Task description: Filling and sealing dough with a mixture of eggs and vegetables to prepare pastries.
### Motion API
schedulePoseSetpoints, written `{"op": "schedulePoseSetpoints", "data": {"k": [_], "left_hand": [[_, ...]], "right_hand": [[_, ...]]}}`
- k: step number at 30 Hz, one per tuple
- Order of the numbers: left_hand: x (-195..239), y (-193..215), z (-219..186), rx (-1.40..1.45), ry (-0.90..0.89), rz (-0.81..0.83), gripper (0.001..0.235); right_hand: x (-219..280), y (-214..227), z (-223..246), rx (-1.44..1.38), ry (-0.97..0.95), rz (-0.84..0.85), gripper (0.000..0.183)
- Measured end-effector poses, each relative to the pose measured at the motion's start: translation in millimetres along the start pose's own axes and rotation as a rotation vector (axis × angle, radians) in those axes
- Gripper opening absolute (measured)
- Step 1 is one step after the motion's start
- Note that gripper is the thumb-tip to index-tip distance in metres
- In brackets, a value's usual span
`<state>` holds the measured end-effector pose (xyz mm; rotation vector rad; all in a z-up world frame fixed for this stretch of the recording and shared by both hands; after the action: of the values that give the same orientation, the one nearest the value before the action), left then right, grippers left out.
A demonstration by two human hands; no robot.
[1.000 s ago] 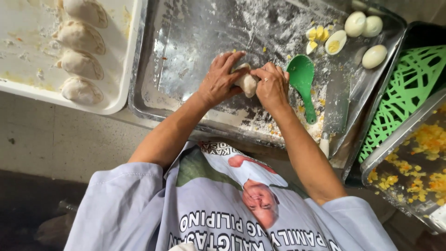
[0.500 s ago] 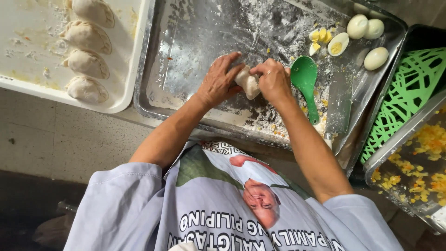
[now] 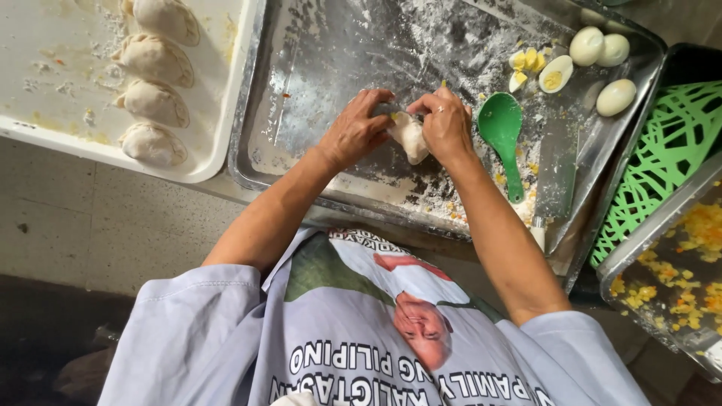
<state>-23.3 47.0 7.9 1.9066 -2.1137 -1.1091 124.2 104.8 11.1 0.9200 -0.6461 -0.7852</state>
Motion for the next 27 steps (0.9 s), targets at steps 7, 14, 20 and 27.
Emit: {"op": "schedulePoseSetpoints", "data": {"k": [7,14,20,27], "left_hand": [[-1.4,-10.7,5.3,-0.112,0.048,0.046,0.025],[-35.0,-1.8,-8.6,-0.211,0.05,0.359,0.015],[-41.5,-2.5,-13.4,-0.199,0.053,0.381,0.021],[-30.3,-4.0,-21.9,-0.179,0.093,0.188,0.015]], "right_hand": [[9.9,6.4,44.9,0.094,0.094,-0.037,0.036],[44.4,32.4,49.9,-0.223,0.158,-0.421,0.027],[57.3,1.9,76.9,-0.072,0.126,-0.568,0.052],[56.8,-8.4,71.6,-0.066,0.121,-0.614,0.051]]}}
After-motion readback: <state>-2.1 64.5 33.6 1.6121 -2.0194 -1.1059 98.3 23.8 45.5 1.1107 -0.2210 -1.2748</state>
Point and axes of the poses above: each hand's wrist, its own x-axis away from the middle knuckle, its own y-axis out of the back of the hand, z = x × y, the point moved 10 cm from there along -x, towards the middle knuckle, and after that the axes turned 8 degrees about y, right-handed, at the moved point
